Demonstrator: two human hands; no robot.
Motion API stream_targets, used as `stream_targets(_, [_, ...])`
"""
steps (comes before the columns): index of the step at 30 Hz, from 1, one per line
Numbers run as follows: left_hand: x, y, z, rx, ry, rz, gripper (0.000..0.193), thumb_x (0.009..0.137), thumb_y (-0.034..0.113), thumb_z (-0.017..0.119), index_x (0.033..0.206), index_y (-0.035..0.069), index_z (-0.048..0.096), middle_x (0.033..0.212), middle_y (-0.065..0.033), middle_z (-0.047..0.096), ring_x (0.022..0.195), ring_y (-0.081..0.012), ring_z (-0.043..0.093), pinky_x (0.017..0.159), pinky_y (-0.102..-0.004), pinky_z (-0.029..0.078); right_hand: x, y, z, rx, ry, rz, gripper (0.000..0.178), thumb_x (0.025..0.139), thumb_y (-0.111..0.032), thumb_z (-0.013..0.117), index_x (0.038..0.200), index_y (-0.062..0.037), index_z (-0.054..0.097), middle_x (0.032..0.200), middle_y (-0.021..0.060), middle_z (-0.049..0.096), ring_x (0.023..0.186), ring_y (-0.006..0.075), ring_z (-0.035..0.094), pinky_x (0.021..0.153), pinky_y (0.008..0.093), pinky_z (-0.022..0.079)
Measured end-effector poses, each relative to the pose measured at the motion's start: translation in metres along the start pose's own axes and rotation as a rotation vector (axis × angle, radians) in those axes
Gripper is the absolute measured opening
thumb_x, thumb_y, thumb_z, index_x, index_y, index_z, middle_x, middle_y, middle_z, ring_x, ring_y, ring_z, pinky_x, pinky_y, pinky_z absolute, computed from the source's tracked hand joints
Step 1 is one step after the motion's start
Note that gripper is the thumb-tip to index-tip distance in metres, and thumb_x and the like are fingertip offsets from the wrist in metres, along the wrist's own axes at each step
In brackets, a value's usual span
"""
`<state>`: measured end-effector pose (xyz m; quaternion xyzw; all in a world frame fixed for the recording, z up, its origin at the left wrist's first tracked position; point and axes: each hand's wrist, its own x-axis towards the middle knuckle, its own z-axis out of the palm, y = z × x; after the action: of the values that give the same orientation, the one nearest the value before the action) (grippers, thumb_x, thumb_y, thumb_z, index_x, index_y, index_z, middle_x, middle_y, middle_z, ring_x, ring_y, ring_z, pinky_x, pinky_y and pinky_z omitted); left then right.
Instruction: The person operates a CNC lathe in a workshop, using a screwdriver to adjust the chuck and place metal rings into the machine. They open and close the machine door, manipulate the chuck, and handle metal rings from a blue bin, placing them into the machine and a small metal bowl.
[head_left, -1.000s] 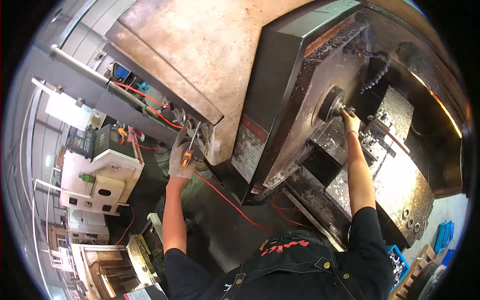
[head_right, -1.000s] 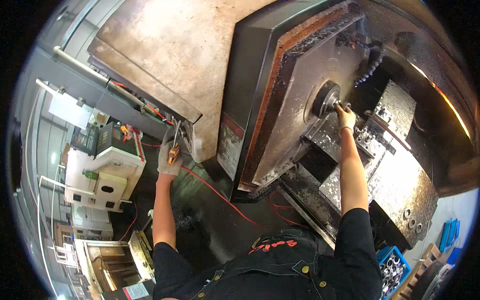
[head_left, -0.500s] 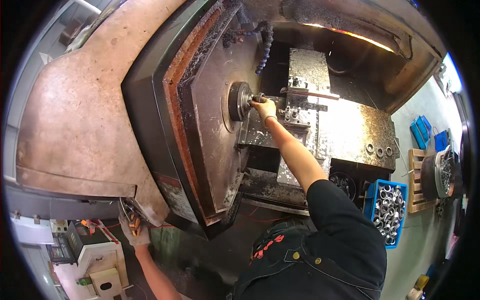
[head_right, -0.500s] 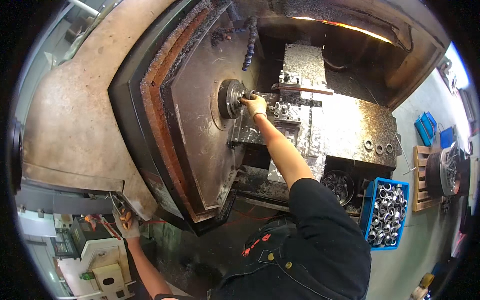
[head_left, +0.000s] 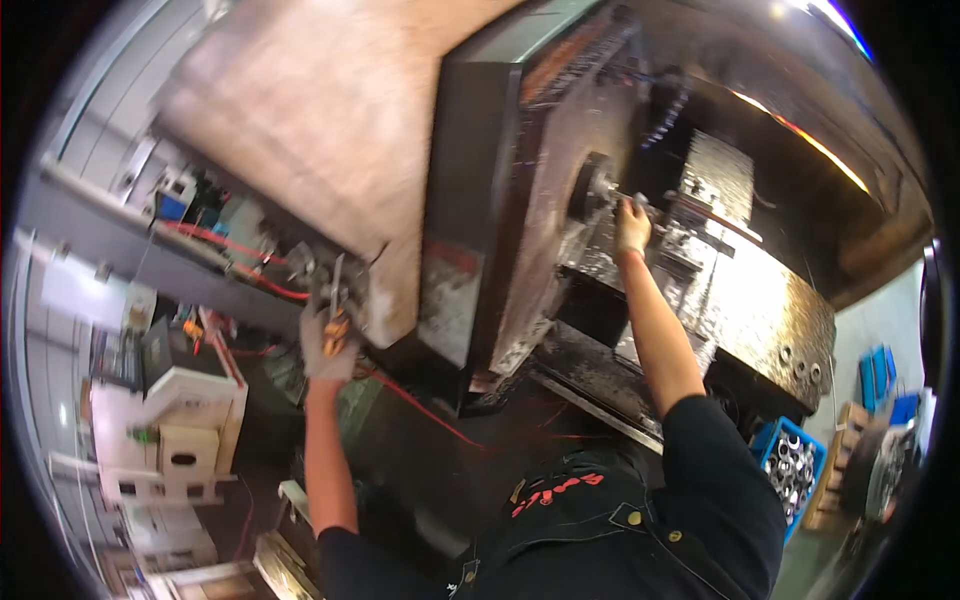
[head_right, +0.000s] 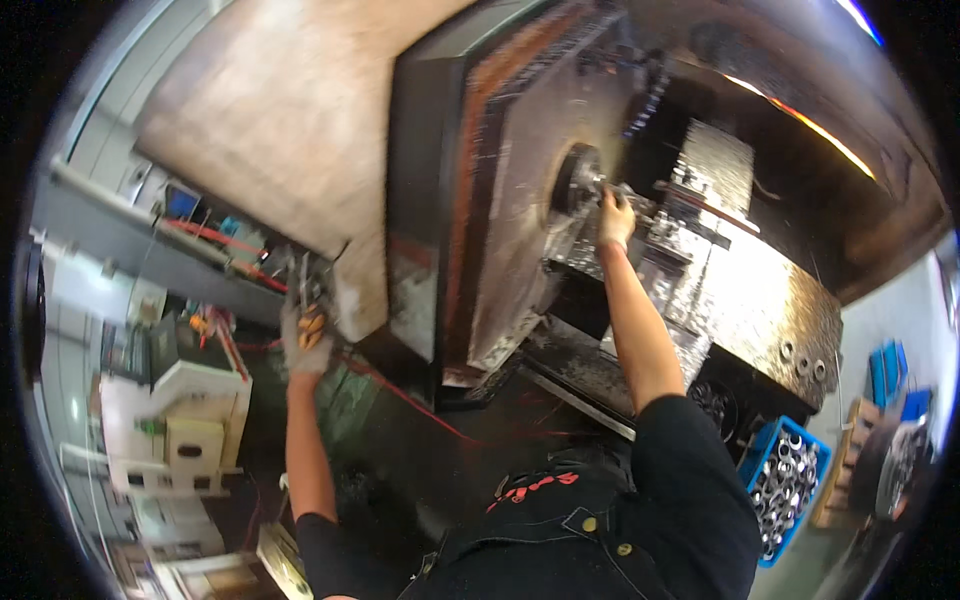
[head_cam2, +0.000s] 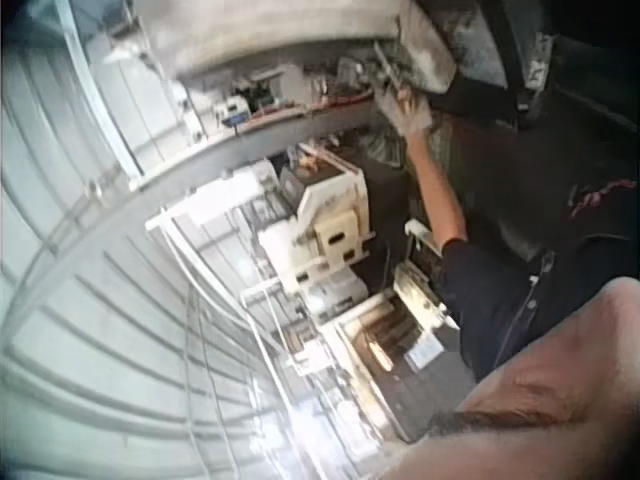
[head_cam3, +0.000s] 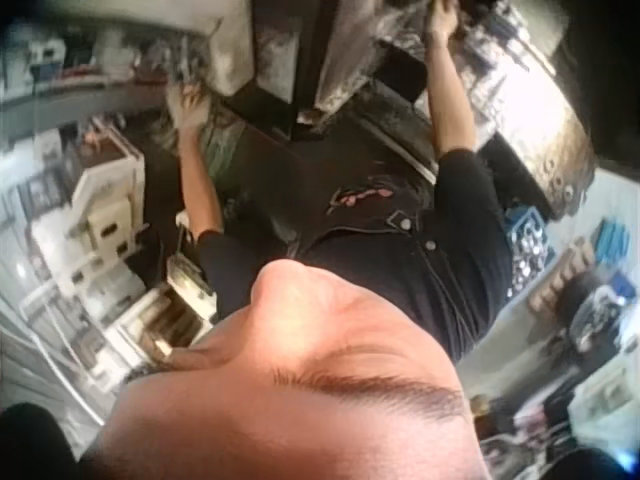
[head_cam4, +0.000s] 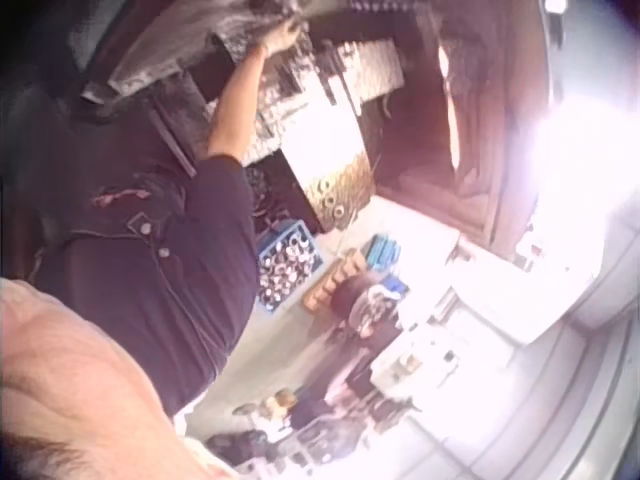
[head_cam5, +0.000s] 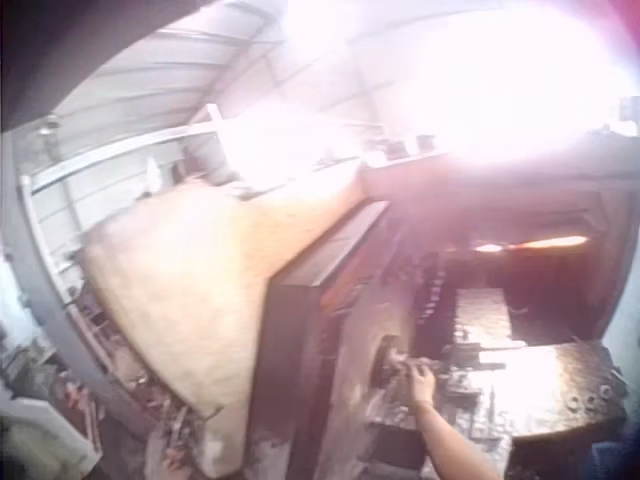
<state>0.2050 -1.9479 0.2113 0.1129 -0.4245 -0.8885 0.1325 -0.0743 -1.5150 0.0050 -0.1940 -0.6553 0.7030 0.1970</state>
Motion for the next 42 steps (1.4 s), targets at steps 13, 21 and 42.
stream_targets(13, [-0.072, -0.021, 0.055, 1.772, 0.048, 0.986, 0.027, 0.063, 0.006, 0.054, 0.089, 0.0, 0.057, 0.101, -0.018, 0.052, 0.091, -0.0354, 0.049, 0.082, -0.0394, 0.04, -0.396, -0.054, -0.047, -0.077, -1.061, -0.003, 0.063, 0.076, -0.026, 0.065, 0.122, 0.0063, 0.038, 0.107, 0.0164, 0.056, 0.095, 0.0203, 0.054, 0.084, 0.0314, 0.042])
stream_targets(21, [-0.034, -0.007, 0.038, 1.603, 0.013, 0.632, 0.049, 0.065, -0.002, 0.052, 0.114, 0.002, 0.048, 0.114, -0.0158, 0.05, 0.105, -0.0309, 0.048, 0.092, -0.0342, 0.038, -0.412, -0.039, -0.029, 0.095, -0.908, 0.15, 0.068, 0.076, -0.028, 0.067, 0.124, 0.0091, 0.035, 0.105, 0.0182, 0.056, 0.088, 0.0194, 0.055, 0.076, 0.0287, 0.045])
stream_targets(42, [-0.334, -0.275, -0.199, 1.221, 0.507, 0.033, 0.046, 0.063, -0.002, 0.062, 0.107, -0.002, 0.048, 0.098, -0.0076, 0.051, 0.085, -0.0211, 0.053, 0.079, -0.0311, 0.042, -0.414, -0.063, -0.235, -0.148, -0.536, 0.032, 0.07, 0.073, -0.028, 0.067, 0.124, 0.0078, 0.035, 0.101, 0.0192, 0.059, 0.088, 0.0222, 0.058, 0.077, 0.0303, 0.045])
